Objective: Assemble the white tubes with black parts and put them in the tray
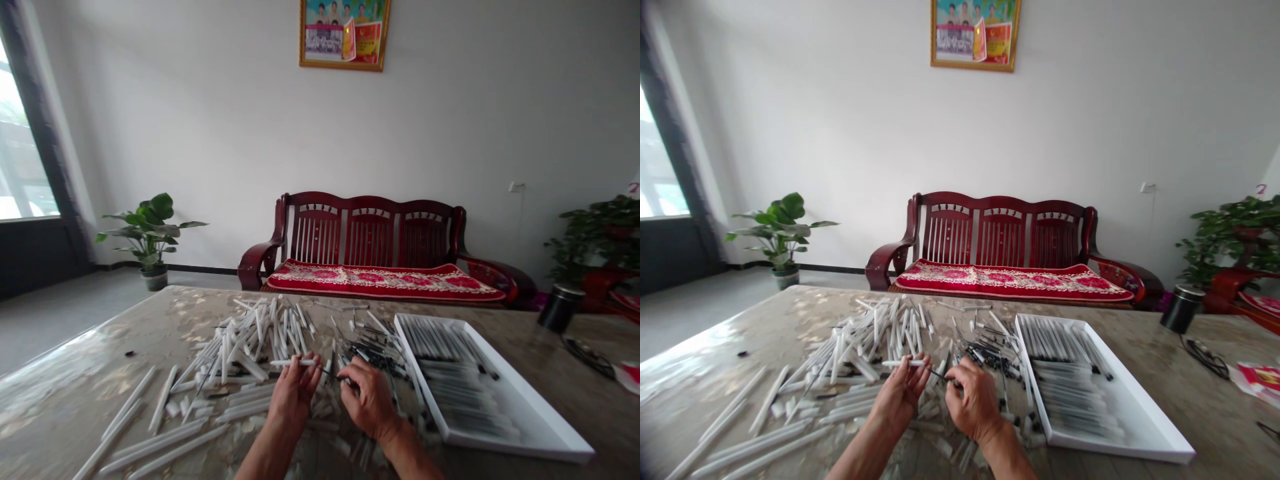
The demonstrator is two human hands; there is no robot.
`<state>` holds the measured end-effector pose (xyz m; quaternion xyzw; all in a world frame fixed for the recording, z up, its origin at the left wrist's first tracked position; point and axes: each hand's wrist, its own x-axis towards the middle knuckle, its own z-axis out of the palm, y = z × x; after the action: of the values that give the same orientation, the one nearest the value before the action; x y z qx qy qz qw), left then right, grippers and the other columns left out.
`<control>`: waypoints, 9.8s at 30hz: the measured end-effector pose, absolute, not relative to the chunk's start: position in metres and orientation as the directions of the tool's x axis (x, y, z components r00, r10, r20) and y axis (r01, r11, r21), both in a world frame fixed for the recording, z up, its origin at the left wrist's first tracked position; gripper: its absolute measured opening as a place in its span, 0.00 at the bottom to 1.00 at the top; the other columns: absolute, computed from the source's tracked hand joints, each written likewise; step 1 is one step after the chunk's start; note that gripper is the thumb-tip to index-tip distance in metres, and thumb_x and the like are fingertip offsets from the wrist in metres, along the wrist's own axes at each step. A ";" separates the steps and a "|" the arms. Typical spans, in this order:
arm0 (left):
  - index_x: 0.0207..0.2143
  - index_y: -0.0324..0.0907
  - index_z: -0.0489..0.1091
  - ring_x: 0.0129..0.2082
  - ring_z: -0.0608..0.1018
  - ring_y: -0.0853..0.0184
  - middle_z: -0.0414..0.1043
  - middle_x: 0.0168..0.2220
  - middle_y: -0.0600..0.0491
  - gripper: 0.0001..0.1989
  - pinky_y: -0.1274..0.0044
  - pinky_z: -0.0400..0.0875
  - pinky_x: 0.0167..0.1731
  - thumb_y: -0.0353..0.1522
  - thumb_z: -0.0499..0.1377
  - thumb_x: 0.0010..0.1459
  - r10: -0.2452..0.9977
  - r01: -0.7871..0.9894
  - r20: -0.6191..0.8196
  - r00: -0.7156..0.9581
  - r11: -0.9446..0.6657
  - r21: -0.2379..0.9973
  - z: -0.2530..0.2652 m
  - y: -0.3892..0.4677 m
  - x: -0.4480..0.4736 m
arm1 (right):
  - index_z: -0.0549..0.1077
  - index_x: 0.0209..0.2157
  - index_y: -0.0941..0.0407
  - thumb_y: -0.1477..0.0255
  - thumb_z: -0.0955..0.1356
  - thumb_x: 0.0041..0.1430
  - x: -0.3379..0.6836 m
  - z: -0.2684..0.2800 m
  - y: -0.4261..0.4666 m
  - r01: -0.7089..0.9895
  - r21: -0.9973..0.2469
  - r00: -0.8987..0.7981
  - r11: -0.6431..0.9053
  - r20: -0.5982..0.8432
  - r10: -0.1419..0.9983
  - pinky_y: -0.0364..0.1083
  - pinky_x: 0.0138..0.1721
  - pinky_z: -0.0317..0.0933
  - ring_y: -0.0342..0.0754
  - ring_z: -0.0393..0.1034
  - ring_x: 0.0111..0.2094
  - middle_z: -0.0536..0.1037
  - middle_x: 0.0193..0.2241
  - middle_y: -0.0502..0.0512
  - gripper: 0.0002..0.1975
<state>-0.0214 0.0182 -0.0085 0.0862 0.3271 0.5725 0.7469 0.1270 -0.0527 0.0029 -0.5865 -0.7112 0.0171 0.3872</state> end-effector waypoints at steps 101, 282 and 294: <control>0.30 0.36 0.71 0.24 0.81 0.71 0.79 0.26 0.50 0.08 0.85 0.77 0.26 0.17 0.60 0.55 0.928 -0.653 -0.273 0.253 0.372 0.659 -0.005 -0.005 -0.005 | 0.75 0.27 0.55 0.64 0.71 0.45 0.113 -0.005 -0.035 0.096 -0.981 0.450 0.168 0.193 0.872 0.42 0.25 0.62 0.45 0.68 0.23 0.77 0.22 0.50 0.09; 0.34 0.39 0.72 0.25 0.79 0.73 0.78 0.32 0.54 0.09 0.86 0.71 0.19 0.28 0.68 0.50 0.951 -0.585 -0.286 0.120 0.300 0.753 -0.002 0.002 -0.022 | 0.77 0.40 0.52 0.84 0.62 0.49 0.186 0.013 -0.058 0.916 -0.253 0.339 -0.312 0.070 0.938 0.44 0.36 0.57 0.52 0.75 0.44 0.82 0.41 0.57 0.21; 0.29 0.41 0.68 0.23 0.75 0.74 0.73 0.26 0.59 0.25 0.85 0.67 0.20 0.42 0.74 0.32 0.967 -0.548 -0.238 0.091 0.248 0.799 -0.003 0.001 -0.022 | 0.78 0.38 0.52 0.77 0.64 0.53 0.181 0.005 -0.050 0.902 -0.371 0.274 -0.221 0.096 0.957 0.42 0.38 0.56 0.49 0.75 0.42 0.82 0.38 0.54 0.14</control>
<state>-0.0216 0.0009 -0.0031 0.2695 0.3890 0.5506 0.6877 0.1813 -0.0500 0.0052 -0.7775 -0.5978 0.0765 0.1799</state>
